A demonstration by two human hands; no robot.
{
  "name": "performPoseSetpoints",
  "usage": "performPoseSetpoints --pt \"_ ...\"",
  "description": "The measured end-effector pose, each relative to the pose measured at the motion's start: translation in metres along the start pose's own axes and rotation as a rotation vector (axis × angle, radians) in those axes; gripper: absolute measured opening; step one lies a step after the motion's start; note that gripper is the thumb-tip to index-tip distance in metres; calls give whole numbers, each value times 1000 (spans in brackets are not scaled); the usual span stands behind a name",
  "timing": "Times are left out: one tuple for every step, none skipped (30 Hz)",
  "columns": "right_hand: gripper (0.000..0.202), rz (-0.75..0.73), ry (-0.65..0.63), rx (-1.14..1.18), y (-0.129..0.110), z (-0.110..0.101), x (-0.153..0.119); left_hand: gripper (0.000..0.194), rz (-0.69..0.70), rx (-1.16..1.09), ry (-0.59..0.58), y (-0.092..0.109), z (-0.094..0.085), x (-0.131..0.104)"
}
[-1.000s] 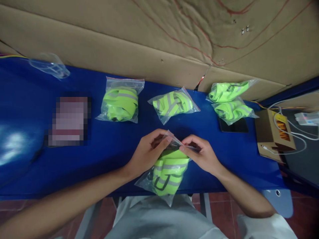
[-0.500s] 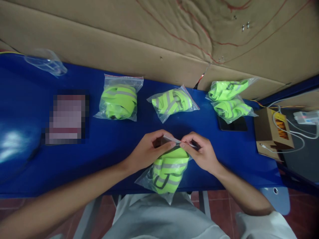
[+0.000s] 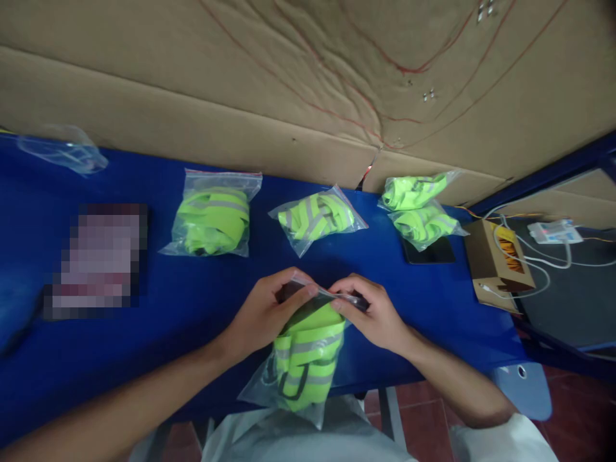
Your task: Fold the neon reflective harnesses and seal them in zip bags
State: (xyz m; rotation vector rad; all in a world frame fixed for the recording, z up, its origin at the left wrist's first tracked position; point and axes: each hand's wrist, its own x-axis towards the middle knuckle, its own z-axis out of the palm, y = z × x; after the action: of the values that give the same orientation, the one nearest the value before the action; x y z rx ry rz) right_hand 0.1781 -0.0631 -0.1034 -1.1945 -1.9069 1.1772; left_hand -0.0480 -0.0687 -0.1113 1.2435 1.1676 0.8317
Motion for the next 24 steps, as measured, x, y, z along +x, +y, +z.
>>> performPoseSetpoints --pt "18 16 -1 15 1 0 1 31 -6 -11 10 0 -1 1" --pt "19 32 0 35 2 -1 2 32 -7 -23 19 1 -2 1" --pt "21 44 7 56 2 -1 3 32 -3 -29 24 2 -3 1" --pt "23 54 16 76 3 -2 4 31 6 -24 27 3 -4 1" --pt "25 60 25 96 3 -3 5 31 20 -9 33 4 -4 1" --pt "26 64 32 114 3 -4 6 30 34 15 38 6 -4 0" --pt "27 67 39 130 3 -6 7 30 45 42 41 7 -5 -1" --pt "28 70 44 147 3 -8 8 30 55 67 43 8 -6 -1" --pt "28 73 42 163 3 -10 9 31 63 85 47 9 -7 -2" --pt "28 73 25 179 3 -11 9 32 66 94 54 8 -9 -2" --pt "27 67 -6 194 4 -13 10 33 64 97 64 8 -10 -3" --pt "29 59 -49 211 4 -14 10 34 60 95 78 6 -12 -3" --pt "32 56 -97 230 5 -15 10 35 54 95 94 5 -14 -3" --pt "35 65 -140 251 6 -16 10 36 46 97 101 3 -16 -3" --pt "36 84 -172 273 6 -17 10 38 43 97 96 2 -17 -3" --pt "36 108 -185 293 7 -20 9 40 51 91 77 2 -17 -3" --pt "35 130 -171 301 8 -25 8 44 70 69 59 2 -17 -3" --pt "33 143 -123 297 9 -32 7 51 99 27 42 3 -17 -3" --pt "31 144 -34 281 11 -43 5 58 135 -27 30 4 -16 -4" --pt "29 132 108 245 13 -58 3 63 175 -79 28 5 -16 -4" --pt "27 118 307 199 15 -74 1 66 216 -117 39 6 -15 -4" --pt "26 94 554 132 18 -92 -1 66 253 -137 60 7 -15 -4" --pt "26 47 810 43 21 -110 -3 64 285 -139 85 7 -14 -4" --pt "29 -6 1033 -50 24 -127 -5 61 306 -130 105 6 -14 -4"
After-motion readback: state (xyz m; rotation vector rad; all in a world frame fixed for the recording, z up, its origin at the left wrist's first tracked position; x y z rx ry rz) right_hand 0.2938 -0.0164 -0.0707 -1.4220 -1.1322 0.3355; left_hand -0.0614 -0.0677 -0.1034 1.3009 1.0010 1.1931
